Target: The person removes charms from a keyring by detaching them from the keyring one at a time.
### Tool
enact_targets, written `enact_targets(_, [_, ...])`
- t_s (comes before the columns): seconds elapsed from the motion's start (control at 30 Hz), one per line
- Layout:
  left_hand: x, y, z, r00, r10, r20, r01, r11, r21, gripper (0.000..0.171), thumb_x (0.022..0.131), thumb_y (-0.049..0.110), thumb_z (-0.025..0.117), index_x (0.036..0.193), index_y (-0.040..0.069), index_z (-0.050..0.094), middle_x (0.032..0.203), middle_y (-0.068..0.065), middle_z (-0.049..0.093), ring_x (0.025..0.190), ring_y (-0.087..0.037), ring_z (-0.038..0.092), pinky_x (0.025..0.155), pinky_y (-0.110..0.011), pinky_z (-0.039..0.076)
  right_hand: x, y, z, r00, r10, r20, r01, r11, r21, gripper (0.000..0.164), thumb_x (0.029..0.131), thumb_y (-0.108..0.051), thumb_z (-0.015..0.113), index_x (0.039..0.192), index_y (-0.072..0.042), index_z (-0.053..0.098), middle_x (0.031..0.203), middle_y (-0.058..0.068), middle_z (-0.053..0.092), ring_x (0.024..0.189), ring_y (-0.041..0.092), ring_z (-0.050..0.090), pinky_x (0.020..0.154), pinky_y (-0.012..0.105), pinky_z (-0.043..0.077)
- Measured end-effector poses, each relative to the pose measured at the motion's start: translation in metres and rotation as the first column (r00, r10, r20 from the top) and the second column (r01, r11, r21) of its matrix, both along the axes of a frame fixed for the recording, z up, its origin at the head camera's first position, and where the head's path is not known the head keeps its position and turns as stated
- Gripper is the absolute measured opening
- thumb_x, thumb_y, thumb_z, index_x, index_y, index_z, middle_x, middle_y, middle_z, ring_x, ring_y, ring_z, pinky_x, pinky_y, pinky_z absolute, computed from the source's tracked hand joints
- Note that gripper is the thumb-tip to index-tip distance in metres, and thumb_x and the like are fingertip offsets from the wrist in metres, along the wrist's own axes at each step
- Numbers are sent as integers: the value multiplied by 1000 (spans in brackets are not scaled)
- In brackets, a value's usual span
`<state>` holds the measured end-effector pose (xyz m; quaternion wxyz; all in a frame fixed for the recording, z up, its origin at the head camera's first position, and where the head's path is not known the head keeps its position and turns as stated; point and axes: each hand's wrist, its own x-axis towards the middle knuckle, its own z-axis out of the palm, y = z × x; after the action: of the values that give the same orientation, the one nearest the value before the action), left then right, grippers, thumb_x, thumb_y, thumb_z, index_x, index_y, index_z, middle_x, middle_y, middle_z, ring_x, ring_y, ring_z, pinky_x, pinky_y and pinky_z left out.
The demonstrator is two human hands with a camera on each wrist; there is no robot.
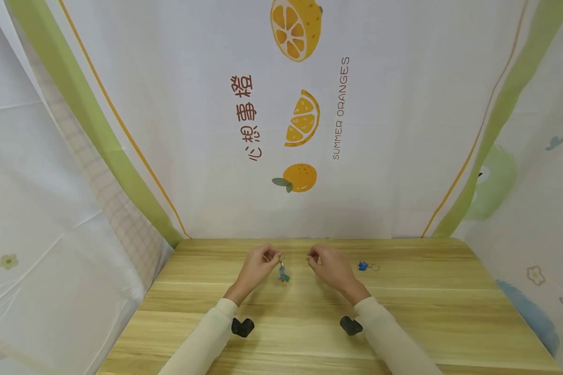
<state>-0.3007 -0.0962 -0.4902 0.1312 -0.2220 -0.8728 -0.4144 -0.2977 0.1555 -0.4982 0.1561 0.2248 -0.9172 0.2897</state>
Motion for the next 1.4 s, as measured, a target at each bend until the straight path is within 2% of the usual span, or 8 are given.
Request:
enact_targets(0.2, [1,2,1,1000,-14,23,13,1000,19,11,105,15,67,106,8,76,92,-1,75,79,-7,65,74,-22,57,7,-36,3,996,74,-47,-74,997,9,7,101,-25,76,97,-20,73,83,-12,65,57,-3,43,53,19,39])
enact_targets(0.43, [3,4,2,999,-18,33,17,999,33,11,106,14,66,106,6,75,90,-1,73,78,-6,63,71,-21,54,9,-56,-4,993,72,-97,-69,997,37,22,94,-25,82,96,-16,63,77,-6,61,50,-1,32,46,18,28])
enact_targets(0.57, [4,6,1,999,-18,27,17,1000,25,11,105,12,66,105,7,75,89,-1,73,77,-6,63,70,-20,53,9,-59,-9,991,53,-121,-49,998,37,26,94,-26,84,94,-16,60,73,-6,59,49,-2,30,46,17,27])
enact_targets(0.9, [4,9,-1,999,-21,24,21,1000,10,11,106,10,66,108,7,76,90,-1,74,78,-7,65,73,-22,56,8,-55,-13,995,28,-93,-26,999,23,16,95,-14,78,92,-16,62,77,-7,61,51,0,35,47,19,30])
enact_targets(1.07, [3,7,0,998,-52,26,52,999,8,15,106,7,64,115,5,76,94,-6,76,82,-12,69,79,-25,59,6,-54,-15,992,27,-120,-25,999,22,14,94,-12,80,93,-16,66,81,-8,66,52,-2,36,47,18,31])
enact_targets(1.17, [2,6,0,997,-73,19,73,997,10,17,105,5,63,114,6,78,97,-8,76,84,-13,69,80,-26,60,5,-52,-15,990,19,-140,-16,1000,22,11,93,-11,80,95,-16,69,84,-6,71,54,-2,39,47,18,32])
enact_targets(1.4, [4,3,-2,990,-115,81,113,993,34,21,102,0,62,116,3,77,108,-9,76,91,-15,69,82,-25,59,6,-51,-14,991,15,-130,-15,1000,-2,8,96,-10,76,96,-16,71,88,-4,75,53,0,38,47,19,30])
